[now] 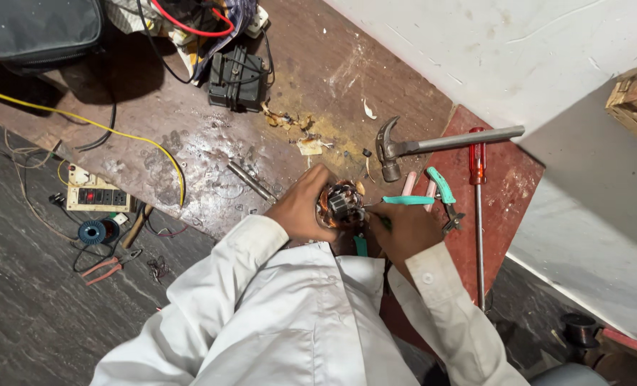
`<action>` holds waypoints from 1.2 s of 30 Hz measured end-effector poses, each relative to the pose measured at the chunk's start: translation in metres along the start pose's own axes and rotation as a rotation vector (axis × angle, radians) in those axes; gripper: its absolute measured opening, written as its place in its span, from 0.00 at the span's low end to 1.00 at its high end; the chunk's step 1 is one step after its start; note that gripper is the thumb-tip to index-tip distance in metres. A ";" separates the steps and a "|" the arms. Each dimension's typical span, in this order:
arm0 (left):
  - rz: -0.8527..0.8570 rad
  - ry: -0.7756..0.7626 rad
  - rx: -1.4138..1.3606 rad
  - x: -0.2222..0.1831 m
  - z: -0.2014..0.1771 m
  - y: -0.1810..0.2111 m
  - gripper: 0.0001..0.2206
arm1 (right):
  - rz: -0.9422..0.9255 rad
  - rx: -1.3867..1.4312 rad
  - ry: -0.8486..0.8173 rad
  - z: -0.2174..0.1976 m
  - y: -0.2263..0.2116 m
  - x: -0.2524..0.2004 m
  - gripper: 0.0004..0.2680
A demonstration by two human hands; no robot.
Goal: The person uses a screwdriver and pliers to remove copper windings from a cylindrical electrical component held in a bench vise. The person repeatedly pries and pulls the windings, then uses pliers to cut and extract sections of the copper wire.
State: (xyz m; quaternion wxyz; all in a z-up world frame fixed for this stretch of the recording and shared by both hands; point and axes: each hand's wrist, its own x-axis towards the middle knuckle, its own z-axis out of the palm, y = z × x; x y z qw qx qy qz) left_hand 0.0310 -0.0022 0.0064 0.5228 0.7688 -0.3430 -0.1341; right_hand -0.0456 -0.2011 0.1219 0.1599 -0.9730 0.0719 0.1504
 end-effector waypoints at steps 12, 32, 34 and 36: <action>-0.042 -0.084 0.006 -0.006 0.002 0.009 0.36 | 0.044 -0.087 0.009 0.007 -0.003 -0.002 0.08; -0.076 -0.105 0.047 -0.002 0.003 0.013 0.37 | 0.012 -0.179 0.148 0.011 -0.005 -0.011 0.08; -0.087 -0.109 0.041 -0.002 0.003 0.013 0.37 | 0.009 -0.169 0.131 0.012 -0.004 -0.012 0.08; -0.089 -0.101 0.033 -0.002 0.004 0.013 0.38 | 0.004 -0.166 0.126 0.013 -0.003 -0.013 0.08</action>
